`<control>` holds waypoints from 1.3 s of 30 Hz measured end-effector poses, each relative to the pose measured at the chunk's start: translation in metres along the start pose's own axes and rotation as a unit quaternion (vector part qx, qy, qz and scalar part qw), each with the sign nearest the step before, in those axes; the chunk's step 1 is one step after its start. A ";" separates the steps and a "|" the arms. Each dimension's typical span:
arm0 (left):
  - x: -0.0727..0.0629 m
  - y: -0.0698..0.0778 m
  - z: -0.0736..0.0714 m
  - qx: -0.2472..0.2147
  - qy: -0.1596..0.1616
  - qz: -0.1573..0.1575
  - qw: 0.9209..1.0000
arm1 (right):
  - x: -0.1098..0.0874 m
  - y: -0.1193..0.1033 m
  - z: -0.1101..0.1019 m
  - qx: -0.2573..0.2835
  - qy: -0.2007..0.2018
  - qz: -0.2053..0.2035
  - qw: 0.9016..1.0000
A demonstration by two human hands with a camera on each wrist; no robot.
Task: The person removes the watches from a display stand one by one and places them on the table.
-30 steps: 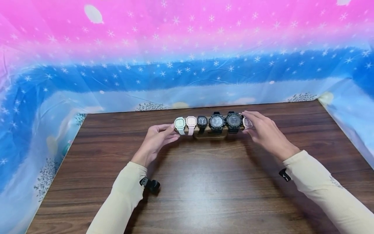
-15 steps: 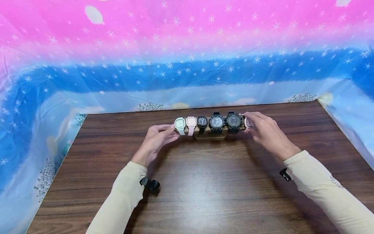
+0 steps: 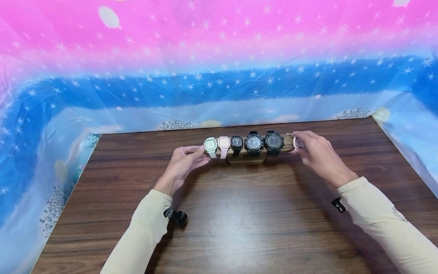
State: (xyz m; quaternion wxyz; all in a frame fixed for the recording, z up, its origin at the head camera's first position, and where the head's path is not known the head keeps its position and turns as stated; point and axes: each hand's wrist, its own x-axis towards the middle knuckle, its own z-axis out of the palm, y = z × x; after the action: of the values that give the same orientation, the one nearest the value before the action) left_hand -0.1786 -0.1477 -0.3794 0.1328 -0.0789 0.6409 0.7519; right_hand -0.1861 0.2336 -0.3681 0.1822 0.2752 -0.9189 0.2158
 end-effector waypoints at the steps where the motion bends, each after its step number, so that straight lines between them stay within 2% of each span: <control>1: 0.000 0.000 0.000 0.001 -0.001 0.001 1.000 | -0.001 0.000 -0.001 -0.001 0.003 0.001 1.000; 22: 0.000 0.001 0.002 0.000 0.003 -0.002 1.000 | -0.033 -0.003 -0.017 -0.013 0.016 0.034 0.999; 30: -0.001 0.002 0.002 0.000 0.004 -0.002 1.000 | -0.045 -0.016 -0.016 -0.005 0.011 0.032 0.999; 39: 0.000 0.000 0.001 -0.001 0.003 0.000 1.000 | -0.048 -0.036 -0.008 0.021 -0.018 0.034 0.999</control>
State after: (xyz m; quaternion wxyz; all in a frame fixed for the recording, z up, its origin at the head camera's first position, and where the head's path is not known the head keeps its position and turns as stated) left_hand -0.1784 -0.1470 -0.3788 0.1311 -0.0815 0.6405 0.7523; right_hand -0.1255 0.2311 -0.3724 0.1524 0.2511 -0.9262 0.2364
